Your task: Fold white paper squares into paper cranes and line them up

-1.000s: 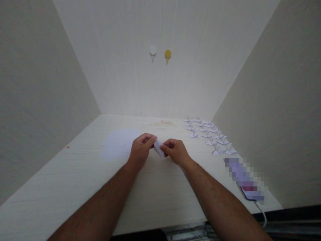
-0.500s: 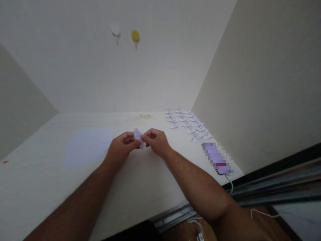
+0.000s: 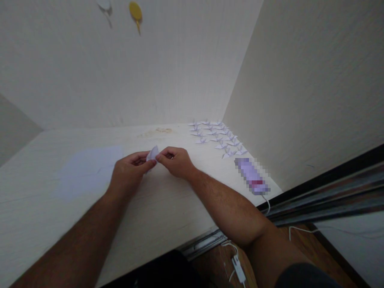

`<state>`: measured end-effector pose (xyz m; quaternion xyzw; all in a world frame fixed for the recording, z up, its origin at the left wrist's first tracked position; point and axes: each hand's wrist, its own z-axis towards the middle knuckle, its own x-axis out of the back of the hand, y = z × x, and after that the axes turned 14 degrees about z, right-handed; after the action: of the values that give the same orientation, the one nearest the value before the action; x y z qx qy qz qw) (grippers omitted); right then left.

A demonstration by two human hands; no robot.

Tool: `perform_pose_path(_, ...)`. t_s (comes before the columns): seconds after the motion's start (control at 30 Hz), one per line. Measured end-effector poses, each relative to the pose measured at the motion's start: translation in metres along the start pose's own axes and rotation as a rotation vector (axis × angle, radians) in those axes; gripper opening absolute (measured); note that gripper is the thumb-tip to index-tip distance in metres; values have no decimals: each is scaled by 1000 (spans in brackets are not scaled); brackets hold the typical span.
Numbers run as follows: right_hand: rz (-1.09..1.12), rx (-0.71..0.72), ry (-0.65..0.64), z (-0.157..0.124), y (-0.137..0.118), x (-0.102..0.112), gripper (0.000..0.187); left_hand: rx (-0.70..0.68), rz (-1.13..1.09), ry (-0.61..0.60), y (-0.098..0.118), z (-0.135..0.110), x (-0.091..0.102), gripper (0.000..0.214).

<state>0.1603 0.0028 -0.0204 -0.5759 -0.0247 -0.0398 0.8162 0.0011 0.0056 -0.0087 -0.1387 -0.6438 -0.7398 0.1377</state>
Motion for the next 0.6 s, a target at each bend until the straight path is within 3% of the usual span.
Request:
perform_pose_path(0.13, 27, -25, -6, 1, 4, -1, 22, -30, -39, -6, 0, 0, -1, 38)
perform_pose_path(0.3, 97, -58, 20, -1, 0, -2, 14, -27, -154, -121, 3, -4, -1, 42)
perform_pose_path(0.6, 118, -139, 54, -6, -14, -5, 19, -70, -219, -116, 0, -4, -2, 44)
